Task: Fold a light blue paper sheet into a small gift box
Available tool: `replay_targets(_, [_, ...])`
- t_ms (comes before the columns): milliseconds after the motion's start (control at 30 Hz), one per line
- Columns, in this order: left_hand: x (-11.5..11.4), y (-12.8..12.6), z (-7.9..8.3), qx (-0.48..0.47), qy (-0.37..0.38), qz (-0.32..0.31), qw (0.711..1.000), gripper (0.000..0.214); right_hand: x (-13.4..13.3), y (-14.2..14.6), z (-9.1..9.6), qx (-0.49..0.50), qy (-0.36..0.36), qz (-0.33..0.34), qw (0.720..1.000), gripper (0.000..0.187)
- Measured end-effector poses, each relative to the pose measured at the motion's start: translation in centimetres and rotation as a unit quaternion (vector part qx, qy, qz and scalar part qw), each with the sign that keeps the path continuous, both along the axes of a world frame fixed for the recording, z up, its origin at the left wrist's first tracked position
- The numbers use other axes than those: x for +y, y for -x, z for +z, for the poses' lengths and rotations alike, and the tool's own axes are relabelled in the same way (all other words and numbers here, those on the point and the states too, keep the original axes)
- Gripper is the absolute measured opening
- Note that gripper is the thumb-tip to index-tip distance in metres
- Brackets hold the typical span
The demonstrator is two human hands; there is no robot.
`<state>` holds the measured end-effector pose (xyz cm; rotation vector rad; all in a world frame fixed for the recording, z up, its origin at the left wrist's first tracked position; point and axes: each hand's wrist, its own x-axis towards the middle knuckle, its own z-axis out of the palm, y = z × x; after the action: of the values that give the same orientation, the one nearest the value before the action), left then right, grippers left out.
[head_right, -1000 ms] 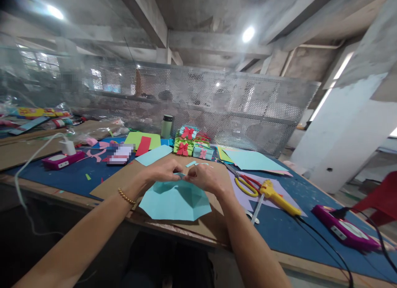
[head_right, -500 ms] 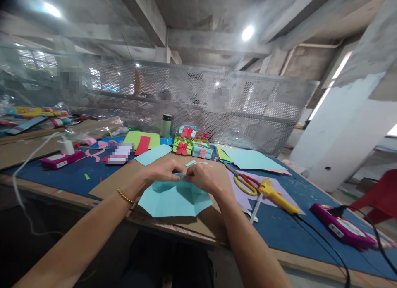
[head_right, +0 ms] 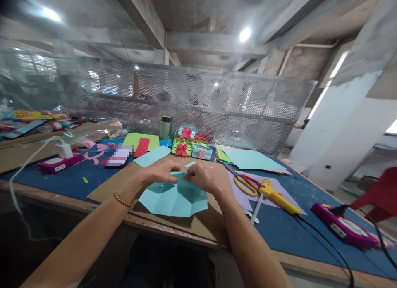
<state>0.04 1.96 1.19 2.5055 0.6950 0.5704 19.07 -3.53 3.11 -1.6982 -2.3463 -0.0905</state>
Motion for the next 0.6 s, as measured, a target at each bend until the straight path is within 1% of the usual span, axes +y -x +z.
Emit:
replay_targets(100, [0.36, 0.30, -0.33, 0.013, -0.005, 0.005, 1.000, 0.005, -0.22, -0.09, 0.34, -0.002, 0.012, -0.002, 1.000, 0.025])
replay_targets(233, [0.42, 0.15, -0.64, 0.018, -0.018, 0.030, 0.999, 0.010, 0.16, -0.25, -0.06, -0.002, 0.023, 0.008, 1.000, 0.023])
replay_targets(367, [0.20, -0.17, -0.68, 0.025, -0.016, 0.034, 0.999, 0.012, 0.40, -0.41, -0.27, -0.003, 0.025, 0.010, 1.000, 0.018])
replay_targets(600, [0.17, -0.31, -0.67, 0.023, -0.020, 0.052, 0.998, 0.007, 0.69, 0.24, -0.48, -0.003, 0.004, 0.030, 1.000, 0.015])
